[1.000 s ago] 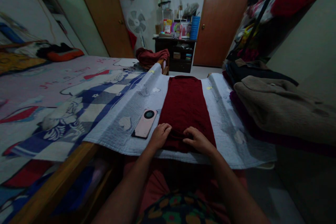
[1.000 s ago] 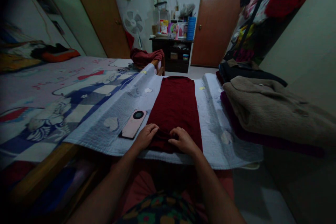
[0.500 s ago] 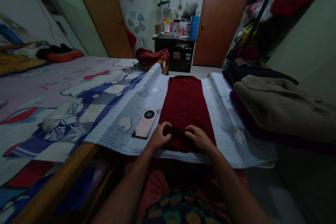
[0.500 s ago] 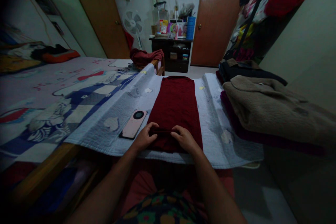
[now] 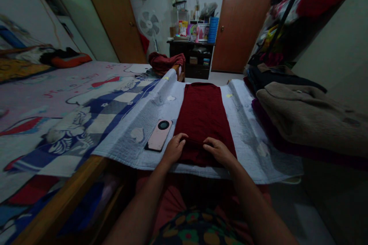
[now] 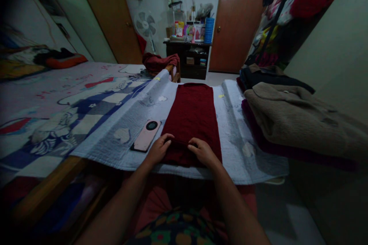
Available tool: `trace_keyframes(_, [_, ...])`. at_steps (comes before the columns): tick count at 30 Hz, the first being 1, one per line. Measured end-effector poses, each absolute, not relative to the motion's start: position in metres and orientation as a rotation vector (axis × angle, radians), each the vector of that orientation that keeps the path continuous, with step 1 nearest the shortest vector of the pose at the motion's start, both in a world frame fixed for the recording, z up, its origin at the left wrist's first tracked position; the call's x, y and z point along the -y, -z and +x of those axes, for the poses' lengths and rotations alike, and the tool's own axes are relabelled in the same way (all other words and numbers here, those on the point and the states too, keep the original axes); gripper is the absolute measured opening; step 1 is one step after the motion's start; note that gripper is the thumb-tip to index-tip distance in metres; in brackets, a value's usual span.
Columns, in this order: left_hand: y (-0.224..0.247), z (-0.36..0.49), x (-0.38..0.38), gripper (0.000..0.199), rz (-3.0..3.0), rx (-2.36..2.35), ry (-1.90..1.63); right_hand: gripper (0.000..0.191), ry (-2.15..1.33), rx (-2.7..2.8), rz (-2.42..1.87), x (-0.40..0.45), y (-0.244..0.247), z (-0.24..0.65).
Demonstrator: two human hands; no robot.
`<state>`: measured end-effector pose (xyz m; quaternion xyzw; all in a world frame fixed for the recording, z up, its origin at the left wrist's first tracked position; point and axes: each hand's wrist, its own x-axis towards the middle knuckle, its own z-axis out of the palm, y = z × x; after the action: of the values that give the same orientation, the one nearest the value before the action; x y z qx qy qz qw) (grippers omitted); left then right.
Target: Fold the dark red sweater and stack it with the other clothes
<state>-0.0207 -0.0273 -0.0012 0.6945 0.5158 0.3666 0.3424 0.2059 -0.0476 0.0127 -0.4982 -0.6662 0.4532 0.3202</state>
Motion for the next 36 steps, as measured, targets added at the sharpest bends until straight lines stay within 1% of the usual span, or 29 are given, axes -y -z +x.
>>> trace_keyframes(12, [-0.004, -0.022, 0.028, 0.024, 1.755, -1.412, -0.985, 0.015, -1.331, 1.696, -1.279, 0.05, -0.016, 0.211])
trace_keyframes(19, [-0.003, -0.022, 0.03, 0.018, 1.799, -1.373, -0.963, 0.013, -1.198, 1.786, -1.28, 0.049, -0.013, 0.209])
trace_keyframes(22, [-0.006, -0.024, 0.031, 0.013, 1.856, -1.322, -0.954, 0.018, -1.165, 1.835, -1.291, 0.049, -0.013, 0.211])
trace_keyframes(24, [-0.007, -0.025, 0.032, 0.018, 1.902, -1.276, -0.951, 0.022, -1.187, 1.868, -1.253, 0.049, -0.015, 0.213])
trace_keyframes(26, [-0.008, -0.025, 0.031, 0.029, 1.932, -1.244, -0.948, 0.02, -1.211, 1.882, -1.219, 0.049, -0.017, 0.213])
trace_keyframes(27, [-0.007, -0.024, 0.031, 0.031, 1.946, -1.239, -0.945, 0.018, -1.211, 1.885, -1.217, 0.048, -0.018, 0.212])
trace_keyframes(29, [-0.006, -0.023, 0.031, 0.027, 1.989, -1.256, -0.929, 0.017, -1.173, 1.898, -1.241, 0.048, -0.019, 0.21])
trace_keyframes(33, [-0.003, -0.02, 0.033, 0.007, 2.154, -1.331, -0.849, 0.009, -1.012, 1.956, -1.302, 0.05, -0.013, 0.205])
trace_keyframes(36, [-0.004, -0.018, 0.035, 0.005, 2.263, -1.381, -0.758, 0.016, -0.901, 2.02, -1.311, 0.051, -0.008, 0.203])
